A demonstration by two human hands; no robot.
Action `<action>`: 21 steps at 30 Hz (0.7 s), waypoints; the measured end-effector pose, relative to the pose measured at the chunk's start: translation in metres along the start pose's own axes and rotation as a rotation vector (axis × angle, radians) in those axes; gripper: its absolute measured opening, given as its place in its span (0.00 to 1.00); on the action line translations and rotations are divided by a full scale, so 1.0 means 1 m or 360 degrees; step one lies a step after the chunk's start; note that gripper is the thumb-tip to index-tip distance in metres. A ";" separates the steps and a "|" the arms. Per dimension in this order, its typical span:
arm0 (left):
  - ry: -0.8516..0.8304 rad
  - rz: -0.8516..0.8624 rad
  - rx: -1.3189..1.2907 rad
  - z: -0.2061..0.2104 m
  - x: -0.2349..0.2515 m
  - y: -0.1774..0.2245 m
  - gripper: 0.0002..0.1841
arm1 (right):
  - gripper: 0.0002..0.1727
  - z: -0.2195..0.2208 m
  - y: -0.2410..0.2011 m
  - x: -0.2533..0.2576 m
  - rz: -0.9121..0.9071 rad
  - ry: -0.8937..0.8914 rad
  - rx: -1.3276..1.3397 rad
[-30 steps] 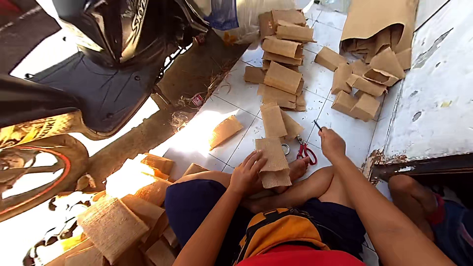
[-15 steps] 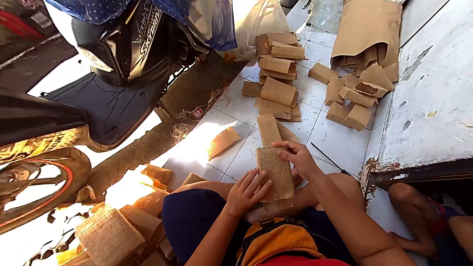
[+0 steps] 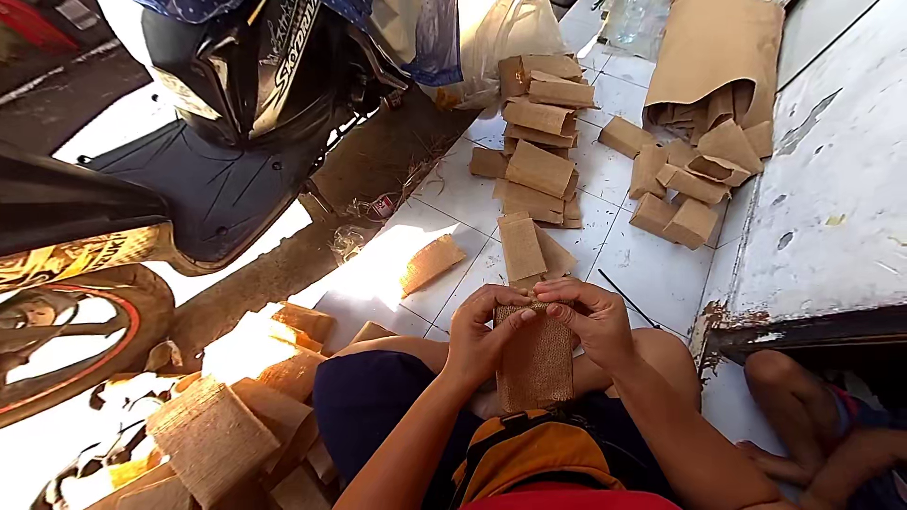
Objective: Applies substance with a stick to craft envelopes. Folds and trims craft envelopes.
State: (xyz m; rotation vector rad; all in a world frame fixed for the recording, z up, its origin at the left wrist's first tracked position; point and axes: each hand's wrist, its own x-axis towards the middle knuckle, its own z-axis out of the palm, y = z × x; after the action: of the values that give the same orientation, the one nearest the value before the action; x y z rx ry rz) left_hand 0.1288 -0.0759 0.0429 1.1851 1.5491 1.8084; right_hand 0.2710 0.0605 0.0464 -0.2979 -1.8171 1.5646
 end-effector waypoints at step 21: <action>-0.0165 -0.0279 -0.0792 -0.016 -0.007 -0.001 0.10 | 0.29 -0.017 -0.011 -0.001 0.0275 -0.0404 0.0863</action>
State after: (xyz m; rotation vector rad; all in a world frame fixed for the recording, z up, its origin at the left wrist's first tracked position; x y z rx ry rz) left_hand 0.1193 -0.0902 0.0404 0.8596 1.0217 1.8344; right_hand 0.2856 0.0699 0.0566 0.0017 -1.4926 2.2248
